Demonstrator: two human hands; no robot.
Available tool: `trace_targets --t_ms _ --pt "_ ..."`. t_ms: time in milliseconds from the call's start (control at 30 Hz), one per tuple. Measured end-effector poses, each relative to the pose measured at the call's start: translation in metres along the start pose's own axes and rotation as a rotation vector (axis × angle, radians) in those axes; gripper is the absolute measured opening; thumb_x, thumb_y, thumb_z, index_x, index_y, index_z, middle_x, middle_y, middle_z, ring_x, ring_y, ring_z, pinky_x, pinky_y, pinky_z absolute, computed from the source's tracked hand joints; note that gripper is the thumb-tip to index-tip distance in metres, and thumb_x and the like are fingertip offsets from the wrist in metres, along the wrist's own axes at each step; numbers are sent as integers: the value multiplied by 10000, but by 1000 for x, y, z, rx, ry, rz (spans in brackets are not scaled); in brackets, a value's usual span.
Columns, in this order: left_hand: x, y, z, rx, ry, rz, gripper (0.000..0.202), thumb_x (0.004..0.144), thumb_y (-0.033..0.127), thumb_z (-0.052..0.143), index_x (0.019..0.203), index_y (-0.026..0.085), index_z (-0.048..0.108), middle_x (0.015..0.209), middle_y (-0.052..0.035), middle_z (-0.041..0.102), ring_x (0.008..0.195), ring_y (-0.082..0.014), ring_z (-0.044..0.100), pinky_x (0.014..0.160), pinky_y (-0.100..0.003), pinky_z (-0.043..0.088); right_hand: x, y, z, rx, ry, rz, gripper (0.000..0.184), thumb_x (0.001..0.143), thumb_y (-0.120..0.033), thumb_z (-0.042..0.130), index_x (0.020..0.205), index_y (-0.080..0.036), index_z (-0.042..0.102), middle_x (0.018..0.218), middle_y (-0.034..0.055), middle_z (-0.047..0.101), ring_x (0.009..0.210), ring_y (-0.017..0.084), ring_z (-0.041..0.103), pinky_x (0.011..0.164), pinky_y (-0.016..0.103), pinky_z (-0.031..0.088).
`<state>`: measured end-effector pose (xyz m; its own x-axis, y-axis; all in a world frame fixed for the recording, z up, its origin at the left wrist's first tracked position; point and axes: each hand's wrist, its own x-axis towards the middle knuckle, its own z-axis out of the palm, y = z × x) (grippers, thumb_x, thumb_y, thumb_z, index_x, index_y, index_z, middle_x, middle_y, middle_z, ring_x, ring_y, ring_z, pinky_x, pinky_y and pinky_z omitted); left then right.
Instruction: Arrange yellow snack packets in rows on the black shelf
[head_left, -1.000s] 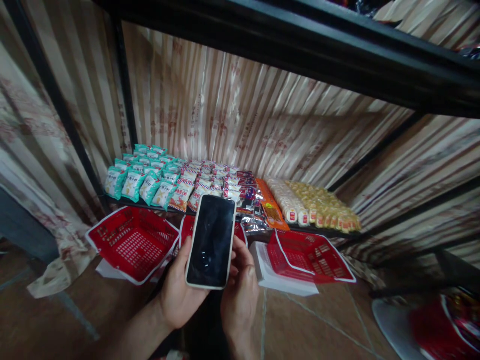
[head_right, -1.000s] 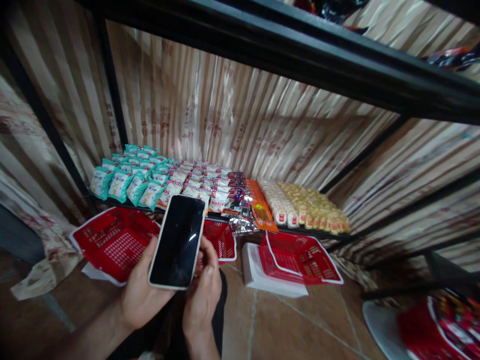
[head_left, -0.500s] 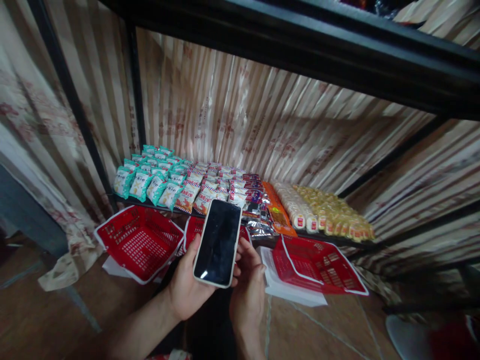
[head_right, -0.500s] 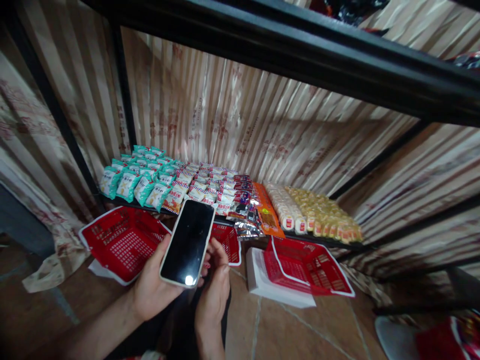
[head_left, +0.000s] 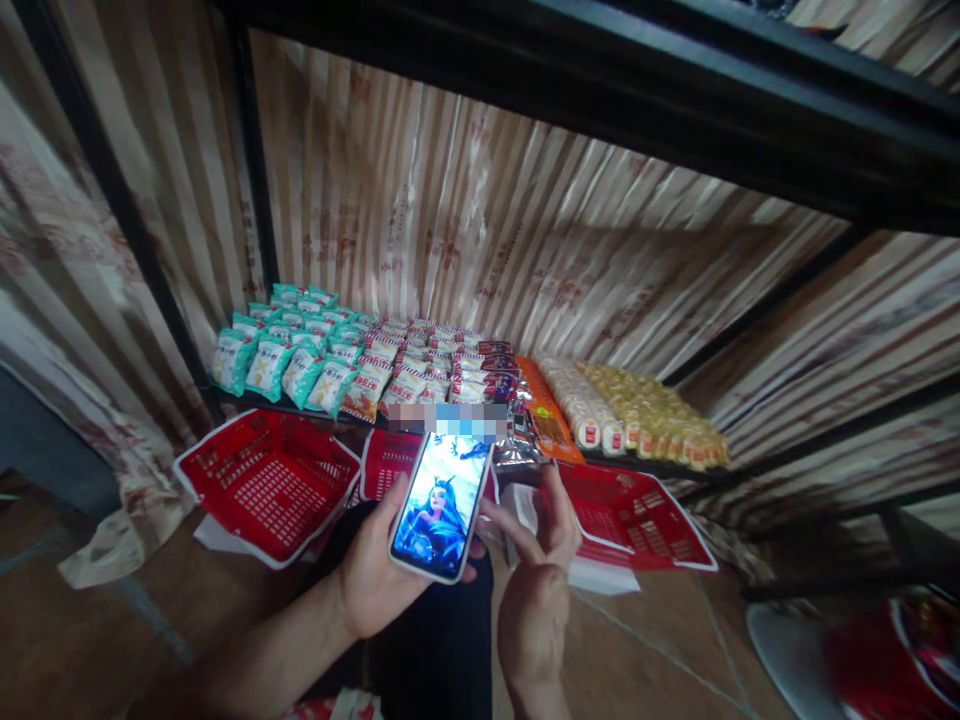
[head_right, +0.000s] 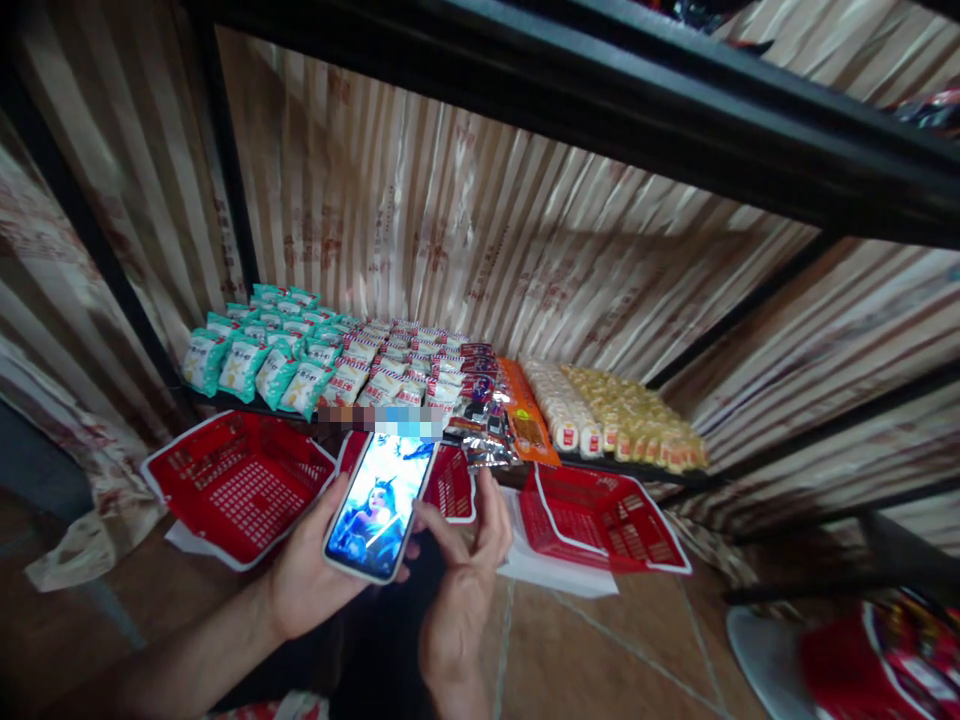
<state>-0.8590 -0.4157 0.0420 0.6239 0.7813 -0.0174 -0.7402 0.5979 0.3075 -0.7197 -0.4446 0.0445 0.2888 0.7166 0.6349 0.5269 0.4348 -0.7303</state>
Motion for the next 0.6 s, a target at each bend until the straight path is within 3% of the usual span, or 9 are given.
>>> trace_targets --t_ms 133,267,333,400,467,533,600 --pt "-1 3 4 -78 -20 -16 445 922 443 355 1167 160 596 1040 -110 678 914 -218 632 804 -357 447 -2 -11 -3 -194 -191 -239 676 900 -577 117 887 -279 725 1496 -31 208 1353 335 148 1023 602 228" --pt "-4 6 7 -90 -16 -32 482 912 477 363 1217 162 563 1115 -107 652 1002 -222 603 905 -358 393 2 -18 1 -280 -295 -328 681 923 -506 81 910 -281 724 1505 -28 186 1356 335 146 995 601 280" --pt "-5 5 4 -81 -12 -18 482 912 479 361 1242 177 539 1136 -105 641 1000 -233 604 906 -380 391 12 -15 4 -321 -313 -358 642 931 -480 91 1010 -277 694 1509 -15 181 1365 327 133 1011 602 267" --pt "-6 5 0 -57 -1 2 487 908 486 364 1243 175 533 1123 -116 645 955 -249 621 865 -400 411 28 -9 7 -382 -257 -375 551 940 -443 129 1210 -266 575 1517 13 158 1377 314 111 1034 606 233" --pt "-7 4 -4 -20 17 9 527 897 516 362 1233 149 535 1096 -145 652 898 -270 641 800 -406 434 44 -2 8 -447 -89 -345 495 945 -390 190 1399 -241 321 1525 55 122 1389 294 81 1059 615 164" --pt "-7 3 -6 10 44 7 575 887 544 353 1227 118 534 1078 -176 652 861 -283 650 753 -400 446 55 3 6 -437 71 -289 527 947 -362 194 1452 -227 125 1524 79 122 1393 268 89 1074 610 123" --pt "-7 3 -7 20 62 13 591 885 551 346 1228 106 531 1067 -187 654 847 -281 653 737 -393 450 58 5 5 -364 137 -225 534 949 -367 180 1456 -239 70 1522 73 136 1392 248 121 1087 589 125"
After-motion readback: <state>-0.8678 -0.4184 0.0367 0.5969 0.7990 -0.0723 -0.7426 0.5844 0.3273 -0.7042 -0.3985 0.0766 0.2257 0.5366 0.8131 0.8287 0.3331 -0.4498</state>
